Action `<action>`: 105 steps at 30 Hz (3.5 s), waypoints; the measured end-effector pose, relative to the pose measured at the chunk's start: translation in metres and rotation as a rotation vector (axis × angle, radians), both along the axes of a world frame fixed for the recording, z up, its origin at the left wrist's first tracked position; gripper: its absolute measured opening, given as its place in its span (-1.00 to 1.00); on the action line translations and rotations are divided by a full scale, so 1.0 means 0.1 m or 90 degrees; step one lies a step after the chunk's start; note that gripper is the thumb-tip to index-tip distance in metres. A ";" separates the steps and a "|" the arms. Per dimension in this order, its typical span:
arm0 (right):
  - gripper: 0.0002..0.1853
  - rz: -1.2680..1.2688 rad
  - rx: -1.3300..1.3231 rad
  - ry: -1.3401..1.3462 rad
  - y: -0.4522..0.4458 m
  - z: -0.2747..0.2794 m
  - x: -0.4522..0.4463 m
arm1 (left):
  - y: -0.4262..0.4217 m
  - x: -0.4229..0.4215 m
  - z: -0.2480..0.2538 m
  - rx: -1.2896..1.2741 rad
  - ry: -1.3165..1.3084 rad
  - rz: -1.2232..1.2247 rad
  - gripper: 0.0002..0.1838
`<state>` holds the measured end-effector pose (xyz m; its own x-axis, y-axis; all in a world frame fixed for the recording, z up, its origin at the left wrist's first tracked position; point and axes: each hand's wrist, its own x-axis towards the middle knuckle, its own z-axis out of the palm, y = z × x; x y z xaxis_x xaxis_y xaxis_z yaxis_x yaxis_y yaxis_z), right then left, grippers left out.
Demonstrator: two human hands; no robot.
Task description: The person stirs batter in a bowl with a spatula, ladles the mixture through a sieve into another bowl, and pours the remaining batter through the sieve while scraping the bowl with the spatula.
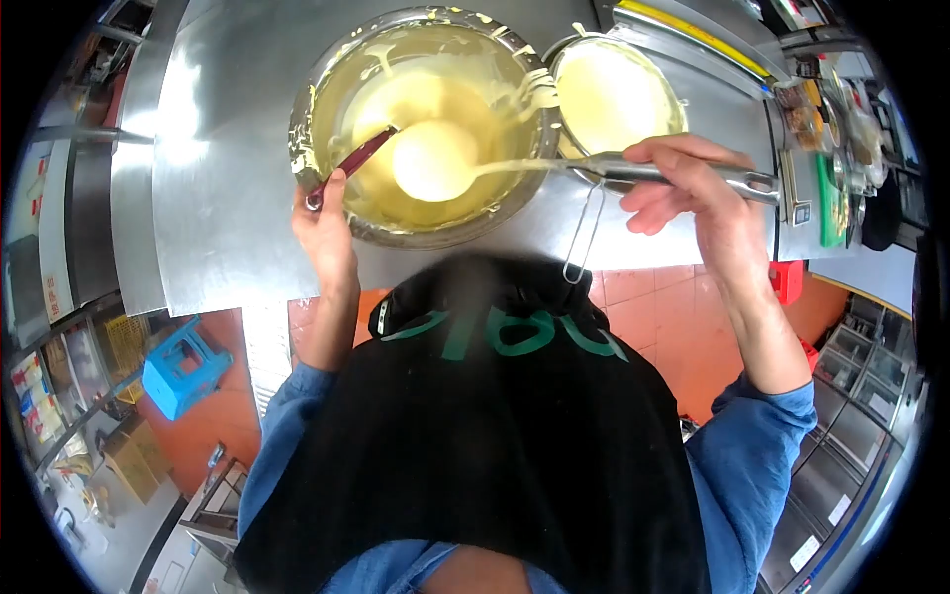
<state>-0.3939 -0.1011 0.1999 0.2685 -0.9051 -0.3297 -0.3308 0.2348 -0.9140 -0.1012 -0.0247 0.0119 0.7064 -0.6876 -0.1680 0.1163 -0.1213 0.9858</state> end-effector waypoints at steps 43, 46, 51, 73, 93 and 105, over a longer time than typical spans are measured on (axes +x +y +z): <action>-0.83 0.090 -0.500 0.360 0.42 -0.02 -1.04 | 0.34 -1.18 0.25 0.122 0.180 -0.639 -0.56; -0.86 0.112 -0.513 0.290 0.34 -0.06 -0.96 | -0.21 -1.68 0.12 0.194 0.592 -0.639 -0.57; -0.86 0.192 -0.546 0.383 0.28 -0.14 -1.09 | -0.34 -1.88 0.09 0.265 0.556 -0.627 -0.66; -0.87 0.148 -0.481 0.207 0.26 -0.24 -0.85 | -0.30 -1.90 0.21 0.313 0.292 -0.634 -0.73; -0.91 0.162 -0.473 0.287 0.61 -0.05 -0.89 | -0.39 -1.82 0.24 0.310 0.335 -0.650 -0.73; -0.84 0.175 -0.485 0.192 0.38 -0.34 -0.77 | -0.37 -1.79 0.26 0.330 0.264 -0.664 -0.76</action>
<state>-0.4708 -0.0633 0.1660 0.5091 -0.8241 0.2483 -0.5402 -0.5305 -0.6533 -0.2797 -0.0615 0.0382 -0.3104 -0.6755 -0.6688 0.0215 -0.7084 0.7055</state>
